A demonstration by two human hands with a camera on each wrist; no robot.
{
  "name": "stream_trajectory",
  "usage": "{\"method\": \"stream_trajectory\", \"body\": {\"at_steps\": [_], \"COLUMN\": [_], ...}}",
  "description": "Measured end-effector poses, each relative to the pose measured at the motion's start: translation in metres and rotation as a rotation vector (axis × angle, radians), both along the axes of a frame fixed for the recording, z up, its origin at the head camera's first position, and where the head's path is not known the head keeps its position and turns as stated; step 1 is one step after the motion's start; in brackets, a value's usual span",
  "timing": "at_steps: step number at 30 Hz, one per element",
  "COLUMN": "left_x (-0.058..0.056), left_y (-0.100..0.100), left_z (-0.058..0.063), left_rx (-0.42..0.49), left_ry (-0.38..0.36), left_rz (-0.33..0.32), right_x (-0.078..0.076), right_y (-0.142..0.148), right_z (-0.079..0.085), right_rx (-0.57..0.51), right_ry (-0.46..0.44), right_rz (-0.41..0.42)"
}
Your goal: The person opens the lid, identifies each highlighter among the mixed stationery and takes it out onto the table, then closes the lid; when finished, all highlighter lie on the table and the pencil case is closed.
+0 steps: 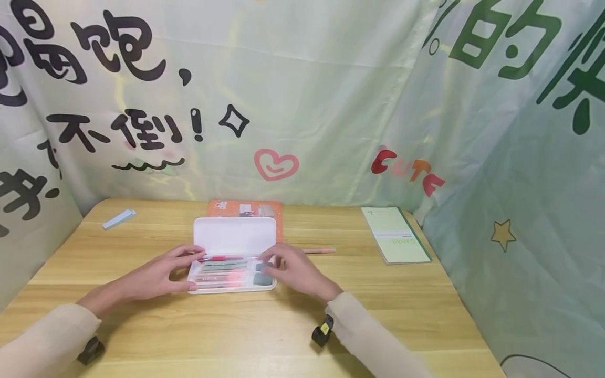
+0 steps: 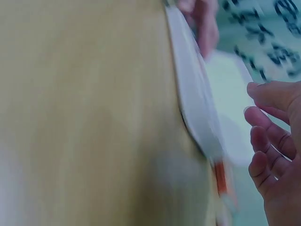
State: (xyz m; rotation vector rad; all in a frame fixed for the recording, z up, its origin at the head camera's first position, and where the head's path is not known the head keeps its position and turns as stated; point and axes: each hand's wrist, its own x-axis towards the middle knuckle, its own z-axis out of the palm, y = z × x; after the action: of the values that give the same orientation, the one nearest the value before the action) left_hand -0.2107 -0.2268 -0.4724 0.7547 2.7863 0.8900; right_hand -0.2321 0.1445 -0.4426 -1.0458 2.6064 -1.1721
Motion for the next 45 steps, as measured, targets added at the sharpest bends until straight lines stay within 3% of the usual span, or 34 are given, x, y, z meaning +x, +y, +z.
{"method": "stream_trajectory", "body": {"at_steps": [6,10,21,25,35,45], "left_x": [0.0,0.0,0.0,0.001,0.001,0.002], "left_y": [0.001,0.001,0.001,0.002,0.001,0.003], "left_z": [0.002,0.001,0.001,0.002,0.0,0.001], "left_rx": [0.002,0.005,-0.001,0.004,0.011,0.008], "left_ry": [-0.019,-0.025,-0.036,-0.041,-0.026,-0.027], "left_rz": [-0.001,-0.005,0.006,0.009,0.005,0.016], "right_x": [0.012,0.013,0.017,0.02,0.024,0.023], "right_y": [-0.033,-0.043,-0.054,-0.059,-0.066,-0.062], "right_z": [-0.006,-0.012,-0.012,-0.011,-0.003,-0.004], "right_rx": [0.043,0.085,0.326,0.382,0.496,0.409], "right_ry": [-0.014,0.031,0.374,0.428,0.426,0.308], "right_rz": [0.141,0.197,0.25,0.235,0.175,0.16]}}
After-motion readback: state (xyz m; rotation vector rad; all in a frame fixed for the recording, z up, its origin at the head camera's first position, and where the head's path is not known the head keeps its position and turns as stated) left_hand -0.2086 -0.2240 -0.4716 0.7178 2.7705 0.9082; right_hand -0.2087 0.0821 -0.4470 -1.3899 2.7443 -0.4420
